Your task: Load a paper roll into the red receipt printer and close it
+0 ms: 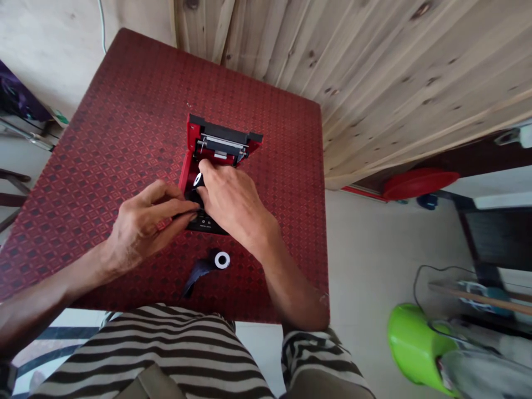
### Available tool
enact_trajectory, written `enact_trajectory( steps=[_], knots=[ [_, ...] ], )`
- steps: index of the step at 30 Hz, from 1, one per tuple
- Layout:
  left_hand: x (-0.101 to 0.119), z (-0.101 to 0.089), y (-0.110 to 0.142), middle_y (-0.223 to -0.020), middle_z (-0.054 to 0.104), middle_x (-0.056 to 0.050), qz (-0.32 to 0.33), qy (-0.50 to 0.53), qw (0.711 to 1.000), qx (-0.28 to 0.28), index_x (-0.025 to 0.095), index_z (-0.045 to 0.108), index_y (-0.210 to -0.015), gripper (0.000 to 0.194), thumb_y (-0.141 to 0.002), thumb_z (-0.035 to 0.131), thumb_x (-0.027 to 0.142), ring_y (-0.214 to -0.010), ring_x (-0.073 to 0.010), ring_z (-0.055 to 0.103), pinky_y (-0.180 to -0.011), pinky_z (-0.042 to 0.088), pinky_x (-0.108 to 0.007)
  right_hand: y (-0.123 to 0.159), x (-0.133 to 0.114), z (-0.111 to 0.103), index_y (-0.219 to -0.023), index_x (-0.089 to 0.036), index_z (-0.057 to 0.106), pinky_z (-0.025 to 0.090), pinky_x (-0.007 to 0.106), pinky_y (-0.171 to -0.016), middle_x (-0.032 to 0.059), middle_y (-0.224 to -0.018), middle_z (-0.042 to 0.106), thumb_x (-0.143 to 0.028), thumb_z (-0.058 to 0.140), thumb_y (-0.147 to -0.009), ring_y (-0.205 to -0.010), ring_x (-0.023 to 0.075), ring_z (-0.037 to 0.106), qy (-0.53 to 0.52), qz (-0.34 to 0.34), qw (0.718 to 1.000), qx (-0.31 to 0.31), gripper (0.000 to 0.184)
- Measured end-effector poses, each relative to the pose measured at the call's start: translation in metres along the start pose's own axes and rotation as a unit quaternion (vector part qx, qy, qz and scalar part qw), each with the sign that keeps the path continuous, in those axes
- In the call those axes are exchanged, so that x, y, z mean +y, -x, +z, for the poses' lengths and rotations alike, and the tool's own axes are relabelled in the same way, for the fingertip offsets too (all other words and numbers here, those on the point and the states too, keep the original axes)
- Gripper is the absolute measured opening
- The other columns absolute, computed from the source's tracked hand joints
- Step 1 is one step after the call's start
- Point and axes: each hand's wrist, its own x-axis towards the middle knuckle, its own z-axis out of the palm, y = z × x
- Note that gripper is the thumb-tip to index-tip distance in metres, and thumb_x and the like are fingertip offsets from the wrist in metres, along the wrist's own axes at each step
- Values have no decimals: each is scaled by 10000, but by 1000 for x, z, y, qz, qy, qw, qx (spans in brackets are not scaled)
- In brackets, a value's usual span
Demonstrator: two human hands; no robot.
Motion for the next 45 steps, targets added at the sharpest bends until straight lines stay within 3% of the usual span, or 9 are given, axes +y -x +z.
enact_trajectory(
  steps=[6, 22, 26, 30, 33, 36, 40, 43, 45],
  knots=[
    [-5, -10, -9, -1057, 765, -37, -11, 16, 999, -34, 225, 755, -1132, 147, -1063, 627, 249, -940, -147, 749, -859, 634, -274, -4, 3, 6, -1028, -172, 717, 467, 350, -726, 131, -1005, 794, -98, 641, -973, -888, 260, 727, -4, -16, 999, 41, 120],
    [-25, -13, -35, -1081, 740, -74, -25, -12, 991, -131, 215, 793, -1090, 247, -1068, 559, 291, -935, -189, 740, -813, 609, -308, -29, 8, 22, -1014, -137, 758, 514, 368, -794, 168, -1084, 798, -24, 459, -1025, -965, 274, 738, -12, -16, 1000, -2, 320],
    [-24, -13, -32, -1057, 738, -73, -32, -8, 992, -118, 215, 791, -1090, 225, -1060, 582, 292, -896, -178, 732, -805, 605, -304, -12, 15, 18, -1107, -141, 765, 566, 396, -930, 148, -1139, 807, -27, 484, -1014, -1040, 270, 756, -66, -45, 996, 46, 316],
    [-22, -11, -33, -1033, 745, -62, -33, 1, 993, -111, 220, 788, -1062, 224, -1065, 575, 291, -902, -169, 731, -794, 588, -278, 23, 22, 8, -1293, -215, 735, 566, 438, -1091, 80, -1333, 790, -151, 576, -1048, -1212, 251, 736, -196, -142, 964, 113, 299],
    [-20, -8, -34, -1006, 752, -55, -31, 5, 995, -97, 219, 788, -1037, 212, -1060, 589, 288, -897, -170, 730, -784, 581, -282, 41, 23, 14, -1290, -220, 737, 581, 469, -1059, 81, -1265, 812, -262, 737, -1003, -1172, 274, 733, -208, -139, 955, 157, 290],
    [-19, -10, -37, -1021, 763, -46, -30, 19, 995, -93, 236, 785, -1079, 173, -1051, 624, 295, -895, -174, 737, -789, 595, -305, 45, 22, 29, -1068, -223, 775, 591, 405, -933, 56, -995, 818, -195, 657, -1052, -974, 229, 722, -177, -108, 953, 222, 123],
    [-14, -24, -51, -1100, 751, -48, 22, 25, 999, -25, 239, 778, -1167, 197, -1013, 738, 356, -924, -153, 718, -808, 620, -313, 45, 21, 47, -983, -211, 780, 581, 383, -872, 63, -921, 793, -152, 571, -1083, -901, 216, 676, -150, -106, 948, 260, 240],
    [-14, -32, -74, -1303, 679, -76, 79, -90, 987, 105, 220, 749, -1284, 294, -1034, 712, 372, -1183, -189, 664, -948, 616, -363, 51, 20, 53, -1048, -227, 795, 576, 402, -892, 64, -1003, 808, -102, 577, -1060, -958, 226, 674, -142, -101, 944, 282, 251],
    [-19, -31, -93, -1539, 533, -73, 75, -186, 973, 116, 250, 613, -1496, 492, -1046, 682, 438, -1454, -268, 515, -1151, 542, -477, 55, 19, 54, -1077, -230, 794, 566, 406, -881, 64, -1043, 809, -83, 579, -1050, -980, 228, 670, -130, -105, 943, 288, 263]
  ],
)
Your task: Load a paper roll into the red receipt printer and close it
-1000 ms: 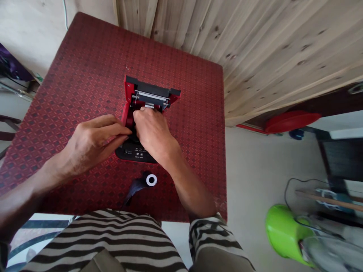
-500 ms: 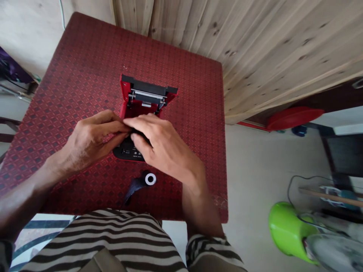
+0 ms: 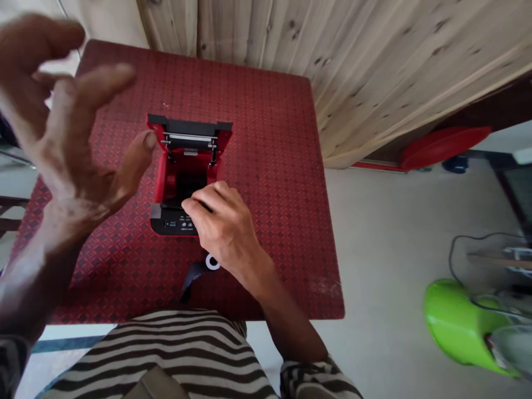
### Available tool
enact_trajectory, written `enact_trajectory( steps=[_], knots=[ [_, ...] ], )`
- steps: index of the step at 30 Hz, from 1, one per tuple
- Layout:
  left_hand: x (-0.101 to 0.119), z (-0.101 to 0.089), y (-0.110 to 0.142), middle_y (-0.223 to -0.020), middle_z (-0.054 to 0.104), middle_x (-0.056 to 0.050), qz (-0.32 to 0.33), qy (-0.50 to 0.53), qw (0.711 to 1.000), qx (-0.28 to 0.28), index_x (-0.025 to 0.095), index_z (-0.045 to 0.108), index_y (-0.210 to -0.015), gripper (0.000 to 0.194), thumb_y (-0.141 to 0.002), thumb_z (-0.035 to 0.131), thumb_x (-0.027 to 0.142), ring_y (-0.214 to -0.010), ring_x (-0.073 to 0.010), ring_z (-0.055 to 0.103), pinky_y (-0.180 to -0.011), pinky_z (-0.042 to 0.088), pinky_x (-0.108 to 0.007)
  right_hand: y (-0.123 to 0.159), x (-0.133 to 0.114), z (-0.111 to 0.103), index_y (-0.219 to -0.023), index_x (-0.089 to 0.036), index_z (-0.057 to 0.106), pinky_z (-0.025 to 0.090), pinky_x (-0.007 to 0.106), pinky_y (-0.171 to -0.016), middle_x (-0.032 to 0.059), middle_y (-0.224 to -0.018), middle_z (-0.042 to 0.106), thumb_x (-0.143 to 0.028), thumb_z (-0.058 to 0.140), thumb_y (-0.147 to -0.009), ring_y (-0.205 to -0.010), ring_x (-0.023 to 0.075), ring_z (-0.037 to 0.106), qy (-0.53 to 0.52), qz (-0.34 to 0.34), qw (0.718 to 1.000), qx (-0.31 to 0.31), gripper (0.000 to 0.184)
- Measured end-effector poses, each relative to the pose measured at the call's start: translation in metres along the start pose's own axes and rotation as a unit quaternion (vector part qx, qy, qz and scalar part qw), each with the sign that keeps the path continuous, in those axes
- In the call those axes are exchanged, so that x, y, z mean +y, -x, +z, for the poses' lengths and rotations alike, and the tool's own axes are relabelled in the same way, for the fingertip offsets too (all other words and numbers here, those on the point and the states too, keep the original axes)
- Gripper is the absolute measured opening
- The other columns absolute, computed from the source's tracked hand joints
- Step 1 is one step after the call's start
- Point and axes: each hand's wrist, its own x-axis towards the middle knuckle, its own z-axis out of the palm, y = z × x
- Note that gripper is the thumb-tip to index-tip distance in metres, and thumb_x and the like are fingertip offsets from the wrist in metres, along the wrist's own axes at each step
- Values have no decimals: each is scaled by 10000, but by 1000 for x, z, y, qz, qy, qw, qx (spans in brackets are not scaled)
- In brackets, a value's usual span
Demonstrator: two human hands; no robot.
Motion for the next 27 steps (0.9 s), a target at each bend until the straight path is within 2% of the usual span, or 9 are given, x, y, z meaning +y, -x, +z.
enact_trajectory(
  steps=[1, 2, 3, 5, 7, 10, 16, 22, 27],
  knots=[
    [-4, 6, -7, -1612, 469, -77, -7, -24, 999, -24, 249, 500, -1593, 618, -1049, 670, 488, -1531, -297, 442, -1232, 476, -527, 2, -1, -1, -1077, -229, 793, 558, 406, -869, 64, -1049, 808, -82, 581, -1048, -984, 229, 667, 9, -7, 1000, 3, 260],
    [-7, 12, -13, -1623, 472, -104, -15, -27, 998, -63, 208, 394, -1652, 724, -1059, 644, 539, -1539, -303, 443, -1263, 439, -542, 4, -1, -1, -1069, -227, 792, 550, 405, -857, 65, -1043, 805, -87, 584, -1049, -981, 230, 664, 23, -14, 1000, 8, 251],
    [-11, 17, -18, -1562, 550, -123, -25, -14, 995, -100, 159, 355, -1659, 767, -1073, 601, 587, -1485, -285, 508, -1249, 450, -522, 5, -2, -1, -1062, -226, 792, 542, 404, -841, 66, -1031, 803, -93, 588, -1050, -973, 231, 661, 38, -20, 999, 14, 244],
    [-16, 27, -22, -1351, 706, -104, -30, 38, 985, -168, 114, 456, -1580, 711, -1108, 472, 645, -1260, -220, 664, -1125, 527, -421, 7, -2, 0, -1060, -224, 792, 525, 398, -810, 66, -1002, 798, -95, 585, -1054, -954, 229, 657, 65, -33, 997, 25, 243],
    [-17, 30, -19, -1217, 742, -61, -24, 85, 976, -197, 153, 611, -1440, 644, -1105, 439, 675, -1075, -167, 702, -997, 555, -334, 9, -1, 1, -1072, -222, 791, 513, 392, -798, 66, -1000, 799, -86, 577, -1057, -954, 225, 659, 82, -48, 995, 33, 254],
    [-12, 24, -7, -1191, 726, -41, -21, 117, 976, -181, 220, 692, -1340, 529, -1071, 552, 652, -1049, -161, 687, -979, 558, -323, 12, -2, 1, -1079, -208, 789, 513, 385, -814, 71, -1020, 804, -72, 571, -1057, -988, 225, 665, 99, -70, 991, 51, 257],
    [3, 5, 28, -1265, 741, -86, 16, 134, 974, -180, 302, 683, -1374, 390, -1051, 630, 514, -1160, -277, 706, -1028, 604, -482, 20, -9, -1, -1118, -170, 793, 518, 395, -797, 91, -1015, 801, -91, 584, -1061, -955, 237, 640, 133, -48, 988, 58, 231],
    [13, 2, 69, -1344, 707, -136, 61, 96, 977, -179, 275, 609, -1464, 547, -1014, 666, 581, -1249, -342, 696, -997, 614, -514, 23, -10, 1, -1136, -158, 786, 516, 389, -774, 91, -983, 789, -89, 567, -1065, -938, 232, 629, 121, -40, 990, 60, 241],
    [14, 7, 83, -1383, 682, -174, 85, 96, 979, -158, 235, 578, -1508, 687, -976, 694, 654, -1348, -379, 651, -1076, 580, -540, 22, -9, 2, -1114, -125, 783, 524, 389, -772, 92, -951, 779, -80, 573, -1060, -918, 231, 625, 113, -44, 990, 68, 221]
  ],
)
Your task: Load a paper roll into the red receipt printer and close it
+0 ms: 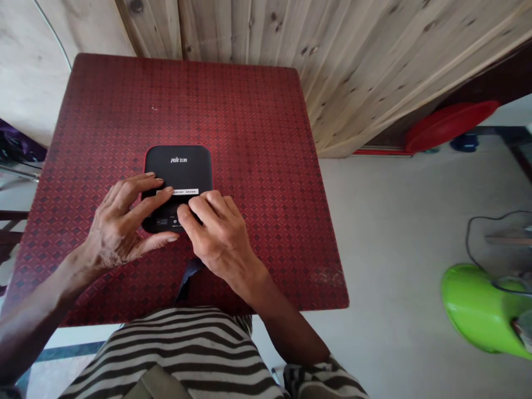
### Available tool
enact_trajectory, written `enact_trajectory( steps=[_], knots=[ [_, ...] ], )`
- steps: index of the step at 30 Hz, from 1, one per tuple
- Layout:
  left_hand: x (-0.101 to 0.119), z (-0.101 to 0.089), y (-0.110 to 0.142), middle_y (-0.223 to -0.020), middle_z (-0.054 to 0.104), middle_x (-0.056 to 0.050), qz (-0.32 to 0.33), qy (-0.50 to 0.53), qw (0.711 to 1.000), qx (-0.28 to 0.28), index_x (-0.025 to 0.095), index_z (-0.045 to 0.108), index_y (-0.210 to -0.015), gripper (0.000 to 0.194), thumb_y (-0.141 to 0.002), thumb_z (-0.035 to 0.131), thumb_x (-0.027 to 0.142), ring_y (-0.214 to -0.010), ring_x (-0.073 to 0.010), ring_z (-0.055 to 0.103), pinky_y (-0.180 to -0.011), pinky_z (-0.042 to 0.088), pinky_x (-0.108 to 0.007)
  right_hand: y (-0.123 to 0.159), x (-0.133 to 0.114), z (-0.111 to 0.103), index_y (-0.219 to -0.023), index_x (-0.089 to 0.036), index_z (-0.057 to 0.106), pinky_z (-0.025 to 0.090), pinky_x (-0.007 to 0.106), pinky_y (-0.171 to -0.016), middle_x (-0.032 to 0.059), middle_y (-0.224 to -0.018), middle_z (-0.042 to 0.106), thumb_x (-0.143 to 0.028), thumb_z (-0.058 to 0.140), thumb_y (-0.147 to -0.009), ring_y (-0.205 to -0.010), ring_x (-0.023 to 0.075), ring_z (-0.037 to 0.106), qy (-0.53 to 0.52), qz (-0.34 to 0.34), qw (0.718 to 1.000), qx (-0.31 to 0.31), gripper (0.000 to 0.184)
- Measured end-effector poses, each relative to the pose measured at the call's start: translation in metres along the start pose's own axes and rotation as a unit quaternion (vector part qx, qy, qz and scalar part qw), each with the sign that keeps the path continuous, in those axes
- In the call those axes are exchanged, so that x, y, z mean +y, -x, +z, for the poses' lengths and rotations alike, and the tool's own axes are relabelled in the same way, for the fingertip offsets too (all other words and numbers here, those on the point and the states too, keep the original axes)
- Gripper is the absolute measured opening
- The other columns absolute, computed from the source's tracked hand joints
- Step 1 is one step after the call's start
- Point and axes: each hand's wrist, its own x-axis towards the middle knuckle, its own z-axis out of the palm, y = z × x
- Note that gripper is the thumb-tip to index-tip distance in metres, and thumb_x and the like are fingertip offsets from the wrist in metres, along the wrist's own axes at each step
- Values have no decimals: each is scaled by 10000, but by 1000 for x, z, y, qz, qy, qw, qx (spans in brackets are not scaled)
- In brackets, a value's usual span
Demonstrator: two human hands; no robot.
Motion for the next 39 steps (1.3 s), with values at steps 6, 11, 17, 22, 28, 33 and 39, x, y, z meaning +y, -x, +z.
enact_trajectory(
  steps=[6, 11, 17, 22, 28, 33, 39],
  knots=[
    [-3, 1, -1, -1356, 682, -203, 18, -21, 1000, 0, 192, 621, -1454, 744, -917, 750, 691, -1283, -393, 668, -1021, 596, -543, -1, 1, 2, -1077, -108, 782, 525, 379, -756, 82, -917, 766, -87, 602, -1053, -866, 217, 608, -5, -2, 1000, 16, 183],
    [-3, 4, 1, -1356, 679, -185, 10, -20, 1000, 4, 231, 620, -1454, 730, -910, 753, 699, -1280, -377, 667, -1011, 606, -539, -2, 2, 2, -1052, -127, 774, 535, 377, -748, 77, -918, 769, -102, 602, -1059, -848, 214, 609, -2, -3, 1000, 15, 174],
    [-3, 7, 8, -1440, 621, -190, 3, 22, 1000, 7, 239, 552, -1539, 703, -981, 691, 645, -1415, -383, 600, -1133, 570, -574, 2, 4, -3, -1201, -142, 727, 600, 404, -862, 102, -1027, 786, -184, 643, -1063, -942, 239, 677, -36, 25, 999, 20, 167],
    [6, -1, 26, -1460, 619, -180, -18, -10, 998, 57, 224, 572, -1526, 686, -956, 780, 544, -1350, -334, 656, -1097, 608, -483, 23, 23, 2, -1293, -243, 712, 624, 399, -891, 91, -1121, 793, -245, 671, -1057, -1029, 238, 743, -105, 157, 974, 123, 239],
    [3, 1, 45, -1233, 738, -96, -29, -46, 996, 75, 280, 619, -1431, 523, -963, 795, 433, -1068, -243, 745, -901, 638, -375, 47, 45, 41, -1093, -239, 771, 597, 343, -819, 57, -1018, 806, -386, 546, -1112, -920, 203, 761, -236, 301, 919, 91, 269],
    [0, 15, 49, -1264, 716, -100, -33, -26, 994, 98, 277, 560, -1498, 572, -986, 772, 417, -1083, -218, 739, -921, 653, -337, 46, 47, 62, -813, -234, 690, 555, 325, -791, 40, -861, 748, -410, 502, -1106, -824, 190, 714, -288, 283, 914, 36, 390],
    [0, 19, 50, -1270, 719, -108, -34, -17, 994, 106, 253, 548, -1520, 624, -973, 789, 433, -1096, -223, 751, -925, 672, -335, 45, 48, 64, -758, -235, 610, 502, 308, -727, 16, -782, 664, -360, 509, -1075, -750, 169, 643, -280, 290, 915, 26, 355]
  ],
)
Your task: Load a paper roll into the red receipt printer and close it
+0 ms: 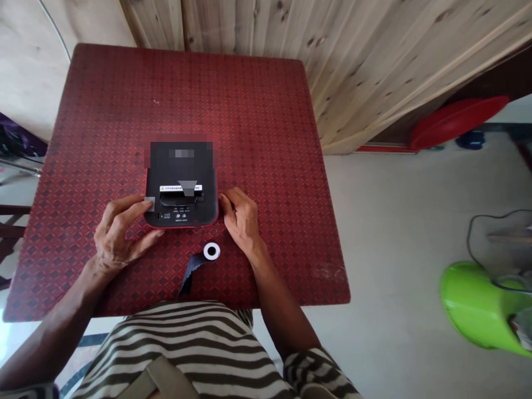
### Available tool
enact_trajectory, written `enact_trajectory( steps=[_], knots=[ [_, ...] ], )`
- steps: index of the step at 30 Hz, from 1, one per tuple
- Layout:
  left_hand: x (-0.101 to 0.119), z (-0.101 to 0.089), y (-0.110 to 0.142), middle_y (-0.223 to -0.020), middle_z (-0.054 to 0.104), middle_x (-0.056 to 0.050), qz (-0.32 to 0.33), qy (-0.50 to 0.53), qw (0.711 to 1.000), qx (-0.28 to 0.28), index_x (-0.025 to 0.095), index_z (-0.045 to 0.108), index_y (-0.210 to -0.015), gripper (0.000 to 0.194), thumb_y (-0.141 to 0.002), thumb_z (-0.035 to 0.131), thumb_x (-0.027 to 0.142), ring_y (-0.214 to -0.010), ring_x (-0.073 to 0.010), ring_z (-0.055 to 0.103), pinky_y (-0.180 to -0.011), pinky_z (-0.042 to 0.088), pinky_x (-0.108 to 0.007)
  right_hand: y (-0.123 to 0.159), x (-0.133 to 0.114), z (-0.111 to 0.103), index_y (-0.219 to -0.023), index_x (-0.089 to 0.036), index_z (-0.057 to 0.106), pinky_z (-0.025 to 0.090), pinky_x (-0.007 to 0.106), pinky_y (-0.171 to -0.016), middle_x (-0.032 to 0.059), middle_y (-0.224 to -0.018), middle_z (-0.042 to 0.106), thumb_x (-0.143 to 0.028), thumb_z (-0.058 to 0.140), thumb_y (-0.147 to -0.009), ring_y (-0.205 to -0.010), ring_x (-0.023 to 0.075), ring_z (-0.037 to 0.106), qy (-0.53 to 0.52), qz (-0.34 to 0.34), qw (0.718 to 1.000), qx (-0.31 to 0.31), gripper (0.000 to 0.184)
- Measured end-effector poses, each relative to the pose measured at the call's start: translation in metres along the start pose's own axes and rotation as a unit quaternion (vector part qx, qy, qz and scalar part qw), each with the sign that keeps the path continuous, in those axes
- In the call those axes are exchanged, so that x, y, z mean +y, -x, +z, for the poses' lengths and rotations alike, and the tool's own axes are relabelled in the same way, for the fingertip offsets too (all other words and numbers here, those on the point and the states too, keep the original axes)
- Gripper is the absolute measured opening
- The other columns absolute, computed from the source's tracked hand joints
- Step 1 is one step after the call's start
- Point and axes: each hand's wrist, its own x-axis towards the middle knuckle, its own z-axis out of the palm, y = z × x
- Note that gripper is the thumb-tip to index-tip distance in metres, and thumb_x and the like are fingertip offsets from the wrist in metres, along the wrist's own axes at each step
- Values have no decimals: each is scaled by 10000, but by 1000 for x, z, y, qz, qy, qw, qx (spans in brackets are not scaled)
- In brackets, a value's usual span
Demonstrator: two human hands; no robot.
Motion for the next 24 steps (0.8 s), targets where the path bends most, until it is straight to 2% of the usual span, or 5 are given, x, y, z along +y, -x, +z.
enact_trajectory(
  steps=[4, 10, 15, 19, 24],
  knots=[
    [-2, -1, -2, -1238, 732, -80, -4, 4, 1000, 7, 291, 575, -1489, 582, -972, 788, 454, -1037, -204, 761, -869, 682, -320, 0, 1, 1, -798, -231, 635, 485, 308, -709, 13, -782, 661, -353, 510, -1075, -733, 166, 626, -1, -2, 1000, 2, 327],
    [-2, 1, -3, -1237, 730, -102, -11, 34, 999, 5, 238, 592, -1462, 623, -924, 852, 415, -1075, -211, 758, -910, 676, -318, 1, 2, 2, -829, -237, 648, 502, 322, -722, 21, -800, 674, -349, 497, -1077, -747, 176, 634, 7, 2, 1000, -4, 312],
    [-1, 1, -4, -1189, 742, -109, -28, 49, 998, 7, 206, 612, -1403, 571, -927, 849, 414, -1032, -212, 763, -890, 674, -329, 0, 0, 1, -834, -241, 644, 512, 324, -723, 23, -808, 685, -348, 497, -1073, -755, 180, 640, 21, -4, 1000, -8, 301],
    [0, 1, -5, -1164, 756, -67, -44, 50, 998, 4, 248, 618, -1368, 536, -929, 841, 458, -984, -194, 773, -837, 677, -328, 0, 1, 1, -793, -244, 600, 499, 319, -713, 11, -770, 645, -346, 488, -1079, -727, 173, 618, 24, -11, 1000, -5, 324],
    [2, 1, -5, -1150, 772, -52, -60, 76, 995, 9, 231, 641, -1305, 473, -935, 835, 452, -963, -178, 779, -814, 689, -326, 0, 2, 1, -730, -251, 513, 478, 319, -700, 2, -741, 595, -373, 480, -1076, -711, 167, 580, 38, 4, 999, -6, 368]
  ],
)
